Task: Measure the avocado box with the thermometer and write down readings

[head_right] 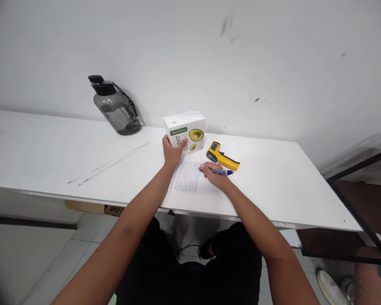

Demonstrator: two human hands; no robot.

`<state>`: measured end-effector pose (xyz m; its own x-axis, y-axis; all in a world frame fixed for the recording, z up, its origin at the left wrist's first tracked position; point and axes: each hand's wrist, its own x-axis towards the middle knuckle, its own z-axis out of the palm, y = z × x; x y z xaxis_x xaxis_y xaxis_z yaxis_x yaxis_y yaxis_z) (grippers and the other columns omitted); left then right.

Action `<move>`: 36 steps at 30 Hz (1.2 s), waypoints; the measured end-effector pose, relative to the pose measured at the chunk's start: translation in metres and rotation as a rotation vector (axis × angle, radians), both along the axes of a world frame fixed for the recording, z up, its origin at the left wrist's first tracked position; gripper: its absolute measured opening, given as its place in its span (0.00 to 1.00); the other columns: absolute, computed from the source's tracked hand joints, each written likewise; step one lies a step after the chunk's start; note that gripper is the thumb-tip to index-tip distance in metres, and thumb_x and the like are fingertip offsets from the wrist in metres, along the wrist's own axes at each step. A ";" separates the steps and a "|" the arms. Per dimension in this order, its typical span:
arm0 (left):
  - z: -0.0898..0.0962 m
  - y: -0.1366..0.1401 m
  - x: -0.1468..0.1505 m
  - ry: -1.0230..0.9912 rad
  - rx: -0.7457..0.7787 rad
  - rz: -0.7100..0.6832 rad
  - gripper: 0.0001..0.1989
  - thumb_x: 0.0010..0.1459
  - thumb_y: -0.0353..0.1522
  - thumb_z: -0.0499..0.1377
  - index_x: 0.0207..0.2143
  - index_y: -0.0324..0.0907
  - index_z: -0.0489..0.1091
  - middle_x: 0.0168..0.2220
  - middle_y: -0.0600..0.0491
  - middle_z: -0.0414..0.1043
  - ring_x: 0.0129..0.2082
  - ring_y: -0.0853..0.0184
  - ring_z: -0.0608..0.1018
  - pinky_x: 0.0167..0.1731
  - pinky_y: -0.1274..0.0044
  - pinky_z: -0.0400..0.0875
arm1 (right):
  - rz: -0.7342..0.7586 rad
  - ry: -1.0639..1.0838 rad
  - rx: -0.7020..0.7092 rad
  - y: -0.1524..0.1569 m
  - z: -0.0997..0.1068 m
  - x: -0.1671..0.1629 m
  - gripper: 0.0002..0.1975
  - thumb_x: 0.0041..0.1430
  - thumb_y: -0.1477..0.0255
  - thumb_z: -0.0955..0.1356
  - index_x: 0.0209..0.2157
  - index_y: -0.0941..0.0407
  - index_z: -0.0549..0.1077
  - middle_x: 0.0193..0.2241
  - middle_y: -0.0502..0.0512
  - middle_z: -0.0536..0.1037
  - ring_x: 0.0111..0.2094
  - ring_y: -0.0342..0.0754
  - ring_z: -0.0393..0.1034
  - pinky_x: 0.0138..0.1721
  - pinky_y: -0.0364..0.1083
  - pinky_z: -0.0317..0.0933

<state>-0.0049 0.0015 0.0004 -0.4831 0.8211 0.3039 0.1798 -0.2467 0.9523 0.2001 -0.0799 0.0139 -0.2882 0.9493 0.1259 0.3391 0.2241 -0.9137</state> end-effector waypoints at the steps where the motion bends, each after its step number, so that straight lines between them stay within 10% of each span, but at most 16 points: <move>1: 0.000 0.000 0.000 0.002 0.002 0.002 0.34 0.45 0.47 0.74 0.49 0.49 0.64 0.50 0.50 0.68 0.52 0.57 0.75 0.52 0.63 0.71 | 0.002 -0.007 -0.009 0.000 -0.001 -0.002 0.22 0.59 0.49 0.67 0.34 0.54 0.77 0.20 0.48 0.73 0.26 0.46 0.67 0.32 0.46 0.63; 36: -0.005 0.005 0.000 0.011 0.026 0.008 0.35 0.44 0.48 0.74 0.49 0.48 0.63 0.50 0.49 0.68 0.53 0.56 0.74 0.52 0.61 0.70 | -0.051 -0.175 0.001 0.004 -0.009 -0.002 0.16 0.59 0.59 0.66 0.23 0.54 0.74 0.25 0.53 0.79 0.30 0.50 0.72 0.34 0.48 0.64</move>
<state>-0.0048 0.0063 -0.0041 -0.4863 0.8088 0.3306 0.1925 -0.2700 0.9434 0.1981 -0.0758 0.0047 -0.2572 0.9631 0.0791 0.5038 0.2035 -0.8395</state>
